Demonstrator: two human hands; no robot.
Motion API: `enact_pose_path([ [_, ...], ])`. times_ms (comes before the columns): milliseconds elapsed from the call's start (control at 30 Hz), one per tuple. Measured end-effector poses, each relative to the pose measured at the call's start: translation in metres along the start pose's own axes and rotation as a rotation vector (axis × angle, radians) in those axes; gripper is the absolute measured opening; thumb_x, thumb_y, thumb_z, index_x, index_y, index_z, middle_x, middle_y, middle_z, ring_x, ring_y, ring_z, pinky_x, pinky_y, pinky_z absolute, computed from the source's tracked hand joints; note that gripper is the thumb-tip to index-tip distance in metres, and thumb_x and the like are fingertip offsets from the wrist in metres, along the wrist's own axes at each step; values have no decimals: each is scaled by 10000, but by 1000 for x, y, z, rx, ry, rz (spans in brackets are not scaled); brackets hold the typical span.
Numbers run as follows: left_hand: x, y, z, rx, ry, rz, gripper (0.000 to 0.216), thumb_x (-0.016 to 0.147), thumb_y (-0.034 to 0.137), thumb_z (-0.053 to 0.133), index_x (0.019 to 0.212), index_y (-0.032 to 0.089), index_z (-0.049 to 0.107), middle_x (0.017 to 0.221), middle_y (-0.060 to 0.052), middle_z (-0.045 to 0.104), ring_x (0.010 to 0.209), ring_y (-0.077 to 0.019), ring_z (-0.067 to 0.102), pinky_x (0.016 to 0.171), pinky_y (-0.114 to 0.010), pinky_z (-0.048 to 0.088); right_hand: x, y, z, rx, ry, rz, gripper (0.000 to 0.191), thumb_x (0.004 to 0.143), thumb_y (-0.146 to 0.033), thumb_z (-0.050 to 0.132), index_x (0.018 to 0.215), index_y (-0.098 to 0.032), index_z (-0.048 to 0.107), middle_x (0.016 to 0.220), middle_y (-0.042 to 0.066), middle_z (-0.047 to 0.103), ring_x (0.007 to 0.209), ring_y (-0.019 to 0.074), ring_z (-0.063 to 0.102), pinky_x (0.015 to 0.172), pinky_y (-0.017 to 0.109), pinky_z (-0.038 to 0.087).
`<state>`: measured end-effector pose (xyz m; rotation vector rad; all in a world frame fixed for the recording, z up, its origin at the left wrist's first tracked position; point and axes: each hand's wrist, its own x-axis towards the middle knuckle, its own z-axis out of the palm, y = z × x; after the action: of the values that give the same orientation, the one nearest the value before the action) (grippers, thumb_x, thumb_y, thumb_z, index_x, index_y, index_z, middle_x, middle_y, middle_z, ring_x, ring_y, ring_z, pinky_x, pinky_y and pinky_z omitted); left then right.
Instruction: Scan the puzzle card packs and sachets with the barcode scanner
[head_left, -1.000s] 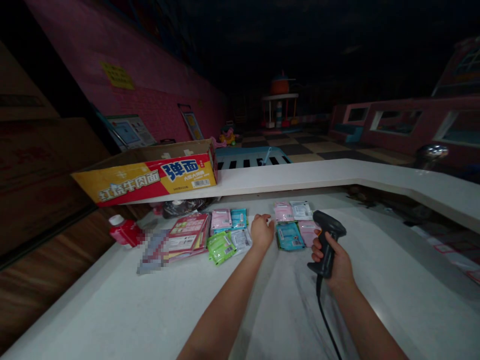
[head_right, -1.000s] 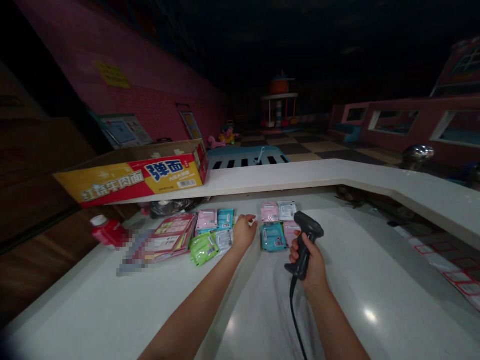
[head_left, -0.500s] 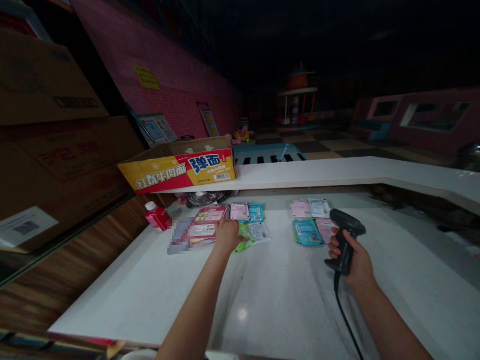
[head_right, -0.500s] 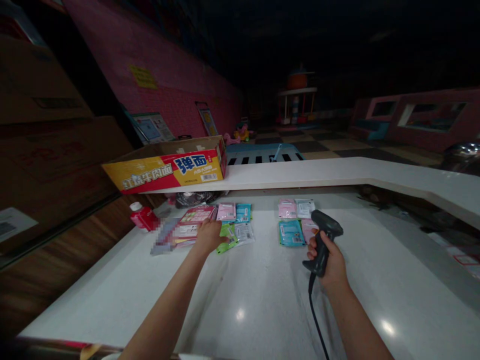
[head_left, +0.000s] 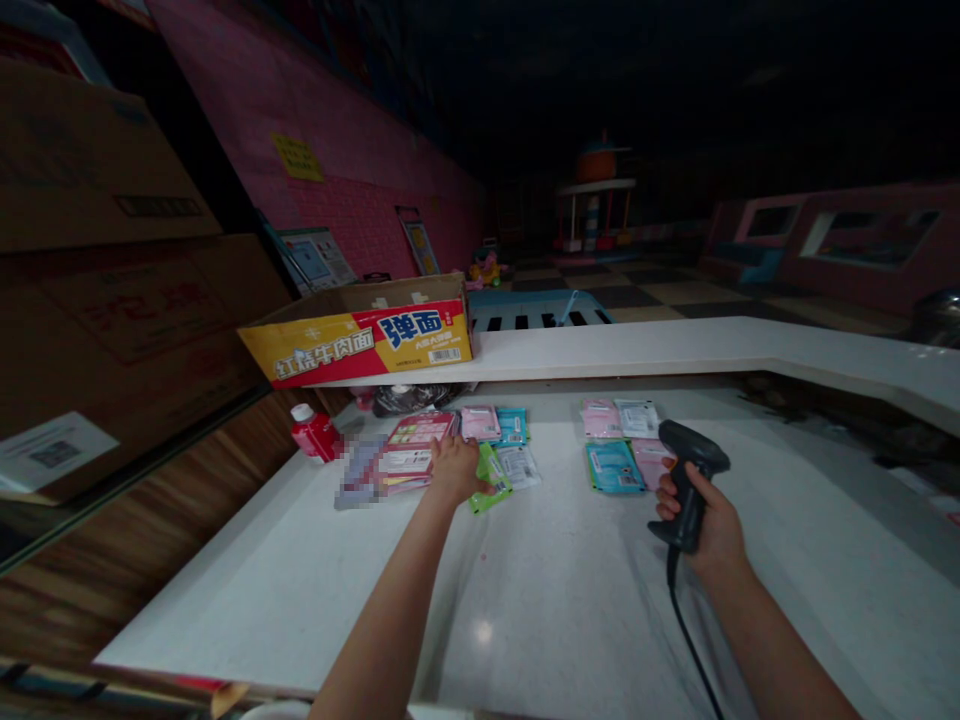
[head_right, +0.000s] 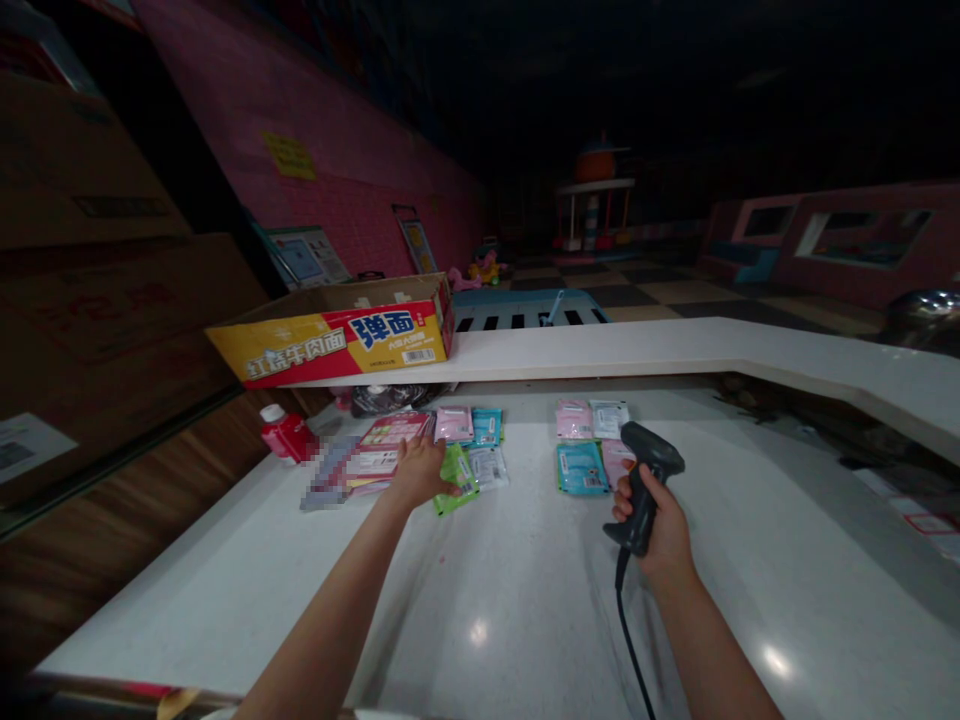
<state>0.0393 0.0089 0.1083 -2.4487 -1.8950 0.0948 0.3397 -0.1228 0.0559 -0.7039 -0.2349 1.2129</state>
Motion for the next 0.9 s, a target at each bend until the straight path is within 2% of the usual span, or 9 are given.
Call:
enact_pose_path([
  [100, -3, 3, -4, -23, 5, -17, 764, 538, 362, 887, 1203, 109, 608, 1279, -234, 552, 1272, -403, 476, 1083, -500, 337, 0, 0, 0, 1, -2, 1, 328, 622, -339, 834, 845, -168, 666, 559, -42, 543, 425, 58, 441, 371, 149, 396],
  [200, -6, 2, -9, -83, 19, 18, 658, 568, 193, 845, 1180, 116, 614, 1243, -215, 567, 1147, -364, 580, 954, -417, 457, 1, 0, 0, 5, -3, 6, 299, 627, -337, 830, 806, -178, 651, 551, -42, 539, 419, 58, 436, 369, 148, 394],
  [367, -7, -8, -9, -401, 92, 118, 606, 542, 4, 734, 1122, 157, 650, 1062, -132, 683, 1005, -306, 649, 836, -354, 492, 1, -1, 0, -3, -12, -1, 299, 634, -347, 825, 809, -188, 643, 556, -44, 540, 419, 60, 434, 369, 147, 393],
  [433, -5, -9, -5, -680, 134, 107, 570, 542, 41, 746, 1090, 174, 662, 892, -74, 710, 835, -255, 672, 737, -326, 498, 0, -1, 0, -4, -30, -8, 296, 635, -350, 828, 784, -190, 629, 559, -42, 538, 421, 59, 434, 373, 146, 393],
  [500, -2, -5, 2, -1053, 156, 61, 487, 558, 157, 786, 1031, 172, 672, 733, -24, 686, 670, -204, 647, 632, -296, 484, -1, -2, 0, -5, -57, -16, 292, 644, -354, 826, 762, -190, 615, 569, -39, 540, 424, 58, 436, 376, 146, 391],
  [633, 8, 18, 19, -1712, 182, -21, 419, 539, 405, 831, 830, 143, 682, 699, -19, 671, 611, -151, 612, 589, -262, 472, -2, 0, 0, -40, -121, -13, 289, 678, -371, 817, 775, -185, 618, 583, -36, 541, 418, 56, 433, 370, 152, 381],
  [700, 15, 31, 29, -1837, 278, -90, 429, 532, 435, 835, 804, 139, 684, 665, 3, 648, 543, -111, 553, 536, -229, 430, -3, 2, 0, -90, -157, -9, 296, 706, -392, 802, 842, -184, 641, 585, -38, 542, 411, 58, 435, 364, 157, 376],
  [800, 22, 43, 45, -1828, 458, -164, 383, 567, 443, 818, 748, 130, 693, 589, 33, 592, 477, -72, 457, 477, -196, 355, -4, 6, 1, -196, -242, 9, 347, 740, -417, 780, 971, -191, 654, 593, -38, 555, 398, 68, 449, 356, 172, 379],
  [900, 26, 47, 59, -1789, 566, -169, 344, 623, 449, 777, 741, 133, 712, 603, 30, 596, 524, -87, 483, 518, -205, 389, -8, 10, 5, -303, -312, 59, 363, 752, -438, 770, 984, -193, 636, 583, -41, 559, 360, 73, 443, 334, 184, 369],
])
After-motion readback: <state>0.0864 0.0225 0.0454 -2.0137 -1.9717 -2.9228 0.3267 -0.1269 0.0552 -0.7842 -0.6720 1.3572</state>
